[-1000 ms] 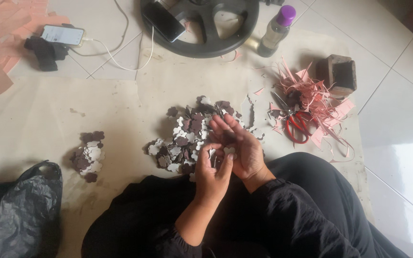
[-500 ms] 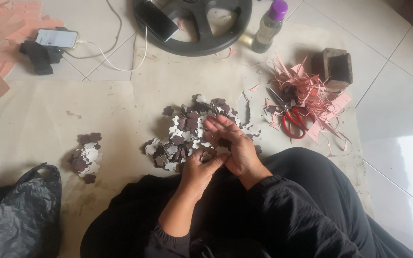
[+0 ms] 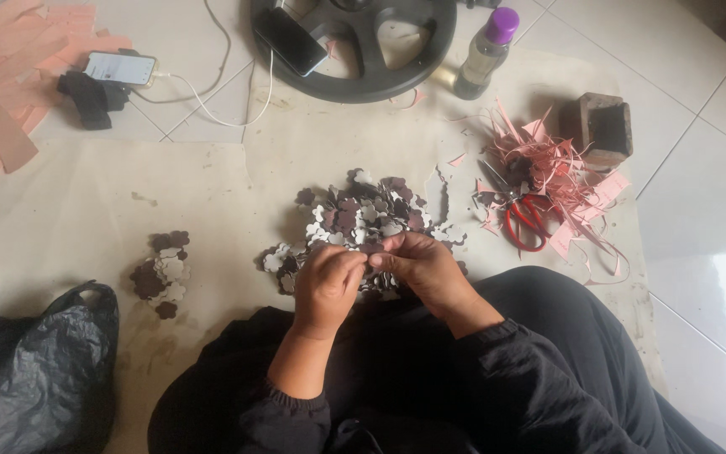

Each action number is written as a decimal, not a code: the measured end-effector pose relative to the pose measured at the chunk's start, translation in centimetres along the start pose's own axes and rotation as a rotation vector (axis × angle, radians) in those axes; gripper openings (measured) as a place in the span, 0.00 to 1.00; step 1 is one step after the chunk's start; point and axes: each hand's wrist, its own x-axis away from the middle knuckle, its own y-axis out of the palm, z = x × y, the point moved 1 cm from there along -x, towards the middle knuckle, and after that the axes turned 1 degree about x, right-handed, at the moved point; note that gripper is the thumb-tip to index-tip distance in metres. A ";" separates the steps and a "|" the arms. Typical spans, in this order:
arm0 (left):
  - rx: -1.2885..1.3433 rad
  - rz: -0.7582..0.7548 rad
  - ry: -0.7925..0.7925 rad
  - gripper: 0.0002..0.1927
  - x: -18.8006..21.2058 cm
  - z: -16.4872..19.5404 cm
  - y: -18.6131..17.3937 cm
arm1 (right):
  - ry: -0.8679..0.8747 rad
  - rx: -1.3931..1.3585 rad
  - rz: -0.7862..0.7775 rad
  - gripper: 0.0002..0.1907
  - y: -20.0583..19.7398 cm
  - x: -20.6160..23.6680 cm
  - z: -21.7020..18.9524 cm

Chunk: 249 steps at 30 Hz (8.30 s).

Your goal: The person sits on the floor and repeatedly picks up small flower-shaped paper cutouts, folds or bends them by hand, and places them into a growing pile. The hands handle the pieces one at a time, occasionally shifting the pile to continue the process.

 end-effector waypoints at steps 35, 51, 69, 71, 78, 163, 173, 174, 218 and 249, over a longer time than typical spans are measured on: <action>0.600 -0.137 -0.793 0.12 1.9 -0.6 0.8 | -0.131 0.208 -0.039 0.09 0.5 -0.9 1.7; 1.176 0.195 -1.162 0.07 3.3 -1.7 0.5 | 0.263 -0.556 0.100 0.31 2.3 1.2 -2.2; 0.738 0.074 -1.028 0.09 2.6 -1.0 1.4 | -0.063 -0.191 0.317 0.11 -1.6 -3.2 1.5; 0.809 0.047 -1.133 0.10 2.8 -1.4 1.4 | 0.048 -0.368 0.271 0.13 -1.4 -2.4 0.9; 1.129 -0.088 -1.258 0.11 4.8 -0.1 2.0 | 0.075 -0.616 0.000 0.17 2.2 -0.1 0.7; 0.222 0.061 -1.025 0.14 0.8 -6.1 -10.5 | 0.066 0.253 0.248 0.13 0.2 -0.5 3.9; 0.067 0.918 -1.212 0.20 2.8 -14.2 -19.1 | 0.191 0.365 0.197 0.16 -1.9 -1.8 2.1; 0.070 0.958 -1.169 0.19 2.6 -14.2 -18.8 | 0.185 0.388 0.203 0.16 -2.2 -1.9 2.0; 1.814 0.244 -1.180 0.26 2.2 2.0 0.1 | -0.662 1.061 0.154 0.17 9.1 6.9 -1.3; 0.921 0.024 -1.163 0.11 4.2 -2.3 3.8 | 0.102 0.105 0.176 0.10 -1.4 -1.1 3.1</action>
